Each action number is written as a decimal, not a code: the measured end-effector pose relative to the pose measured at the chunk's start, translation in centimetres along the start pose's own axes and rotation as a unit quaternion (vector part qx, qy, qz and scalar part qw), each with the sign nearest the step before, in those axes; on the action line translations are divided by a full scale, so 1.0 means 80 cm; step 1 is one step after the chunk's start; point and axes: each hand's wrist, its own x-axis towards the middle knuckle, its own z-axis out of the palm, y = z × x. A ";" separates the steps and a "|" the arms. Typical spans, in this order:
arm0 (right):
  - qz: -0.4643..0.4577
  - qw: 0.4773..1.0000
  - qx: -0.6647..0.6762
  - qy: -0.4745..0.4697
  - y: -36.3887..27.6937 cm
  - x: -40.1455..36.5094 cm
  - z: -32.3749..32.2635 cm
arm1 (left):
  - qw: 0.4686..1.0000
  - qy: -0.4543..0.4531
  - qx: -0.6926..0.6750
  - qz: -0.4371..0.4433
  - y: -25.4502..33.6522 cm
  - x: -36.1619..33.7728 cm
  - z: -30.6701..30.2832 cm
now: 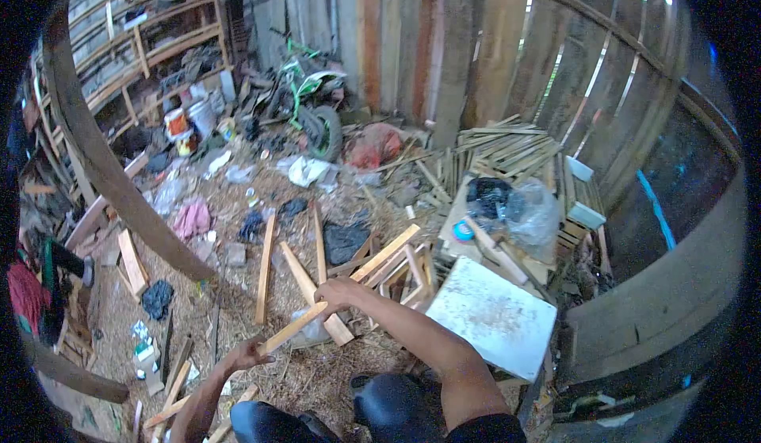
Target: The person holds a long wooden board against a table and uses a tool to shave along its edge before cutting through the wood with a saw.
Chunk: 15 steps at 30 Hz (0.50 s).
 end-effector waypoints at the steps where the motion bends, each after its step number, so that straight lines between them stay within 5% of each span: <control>1: 0.009 1.000 0.016 -0.014 0.017 0.006 -0.010 | 0.999 -0.003 0.013 0.047 -0.002 0.028 -0.004; 2: 0.016 0.999 0.036 -0.028 0.031 0.012 -0.014 | 0.996 -0.007 0.026 0.090 -0.007 0.053 -0.009; 3: 0.009 0.999 0.045 -0.008 -0.006 -0.079 -0.047 | 0.995 -0.003 0.049 0.087 0.052 -0.012 -0.003; 9: 0.100 0.989 0.019 0.106 0.038 -0.247 -0.106 | 0.959 -0.007 0.128 0.252 0.180 0.043 0.016; 11: 0.153 0.977 -0.003 0.145 0.051 -0.296 -0.112 | 0.960 -0.030 0.160 0.229 0.261 0.029 0.013; 15: 0.228 0.961 -0.005 0.154 0.065 -0.381 -0.115 | 0.910 -0.039 0.189 0.366 0.336 0.059 0.031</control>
